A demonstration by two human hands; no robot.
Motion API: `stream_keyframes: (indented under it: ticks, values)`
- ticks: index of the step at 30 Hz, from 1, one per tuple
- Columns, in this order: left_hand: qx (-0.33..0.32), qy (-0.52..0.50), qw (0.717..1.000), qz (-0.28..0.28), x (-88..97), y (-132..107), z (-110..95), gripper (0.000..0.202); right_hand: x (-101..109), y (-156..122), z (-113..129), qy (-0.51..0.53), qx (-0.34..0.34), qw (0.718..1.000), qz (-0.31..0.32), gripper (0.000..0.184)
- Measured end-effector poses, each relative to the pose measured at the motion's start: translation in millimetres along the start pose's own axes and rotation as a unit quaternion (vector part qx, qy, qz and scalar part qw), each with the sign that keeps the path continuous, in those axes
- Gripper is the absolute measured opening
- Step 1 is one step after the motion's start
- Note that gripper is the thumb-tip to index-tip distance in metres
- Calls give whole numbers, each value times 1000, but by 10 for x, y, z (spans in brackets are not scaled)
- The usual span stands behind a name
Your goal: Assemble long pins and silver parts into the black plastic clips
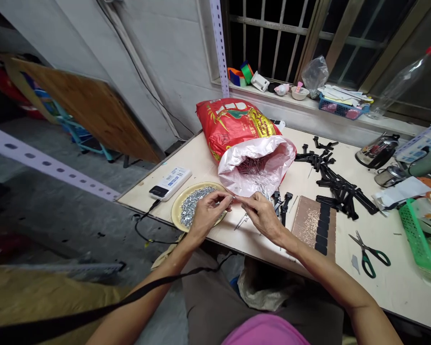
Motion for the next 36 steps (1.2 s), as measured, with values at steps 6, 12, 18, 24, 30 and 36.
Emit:
stream_keyframes:
  ticks: [6, 12, 18, 24, 30, 36]
  values:
    - [-16, 16, 1000, 18, -168, -7, -67, 19, 83, -98, -55, -6, -9, 1000, -2, 38]
    - [-29, 32, 999, 7, -254, -13, -125, 17, 223, -187, -77, 17, -13, 999, -44, 35]
    - [-45, 62, 996, 37, -384, -48, -146, 20, 250, -261, -174, 29, -23, 998, -46, 33]
    - [-52, 66, 995, 46, -472, -75, -164, 22, 291, -356, -215, 35, -27, 997, -69, 33]
    - [-48, 82, 994, 53, -536, -114, -183, 22, 340, -405, -219, 25, -33, 996, -77, 33]
    - [-7, 42, 996, 73, -583, -107, -91, 28, 361, -452, -234, 16, -47, 996, -73, 33]
Point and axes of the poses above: each hand's wrist, its own y-axis towards the middle knuckle, its own x-axis out of the back of the hand, z = x × y, the point moved 8 cm from there along y, towards the middle knuckle, and after that the axes turned 6 degrees about -y, right-handed, at the moved point
